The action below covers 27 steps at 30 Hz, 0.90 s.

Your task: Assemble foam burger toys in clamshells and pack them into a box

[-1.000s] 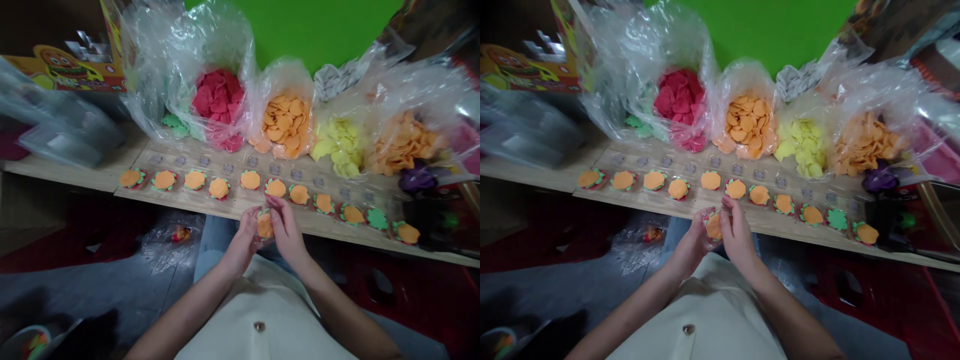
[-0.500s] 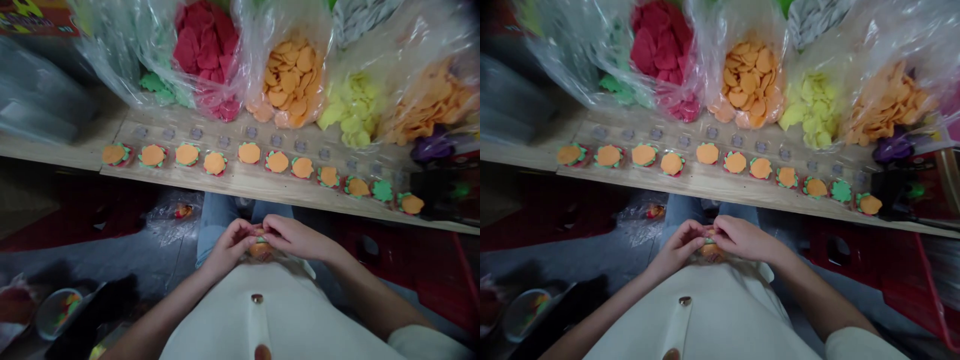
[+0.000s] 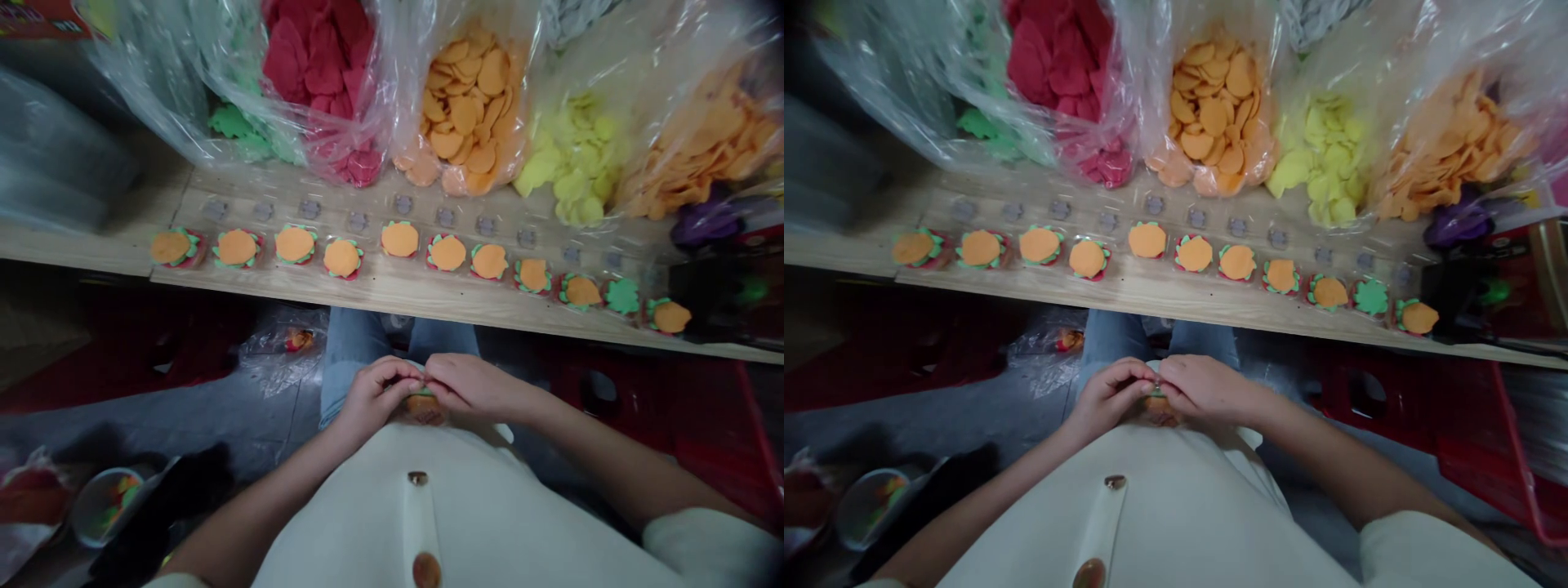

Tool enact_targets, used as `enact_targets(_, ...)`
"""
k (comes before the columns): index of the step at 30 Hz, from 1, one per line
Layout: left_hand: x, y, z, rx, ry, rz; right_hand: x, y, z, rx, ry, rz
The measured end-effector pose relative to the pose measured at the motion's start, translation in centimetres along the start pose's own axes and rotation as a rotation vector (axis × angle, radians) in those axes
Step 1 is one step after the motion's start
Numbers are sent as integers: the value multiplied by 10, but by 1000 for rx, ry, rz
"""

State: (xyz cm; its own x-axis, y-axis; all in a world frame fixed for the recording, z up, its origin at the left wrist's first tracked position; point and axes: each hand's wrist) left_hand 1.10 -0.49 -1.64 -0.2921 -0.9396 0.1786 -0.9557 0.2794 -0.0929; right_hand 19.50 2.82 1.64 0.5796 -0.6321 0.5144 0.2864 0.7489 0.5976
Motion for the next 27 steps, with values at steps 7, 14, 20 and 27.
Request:
enact_targets(7, -5, 4, 4, 232, 285, -188, 7, -16, -23, -284, -234, -41)
enact_targets(14, -7, 3, 6, 350, 306, -265, 6, -30, -24, -417, -163, -158)
enact_targets(20, -42, 22, -4, 320, 302, -93, -10, -8, -24, -435, -141, -148)
enact_targets(27, -61, 17, -9, 237, 352, 181, -27, 4, -24, -468, -108, 14)
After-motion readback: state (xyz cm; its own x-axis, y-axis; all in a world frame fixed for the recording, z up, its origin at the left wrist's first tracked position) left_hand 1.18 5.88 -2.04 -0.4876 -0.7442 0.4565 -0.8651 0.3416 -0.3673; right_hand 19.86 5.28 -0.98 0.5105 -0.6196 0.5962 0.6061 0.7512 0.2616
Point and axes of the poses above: each hand's wrist, its own x-axis away from the middle knuckle, its own y-axis out of the back of the hand, z = x × y, and after that the axes turned 12 degrees about -y, right-handed
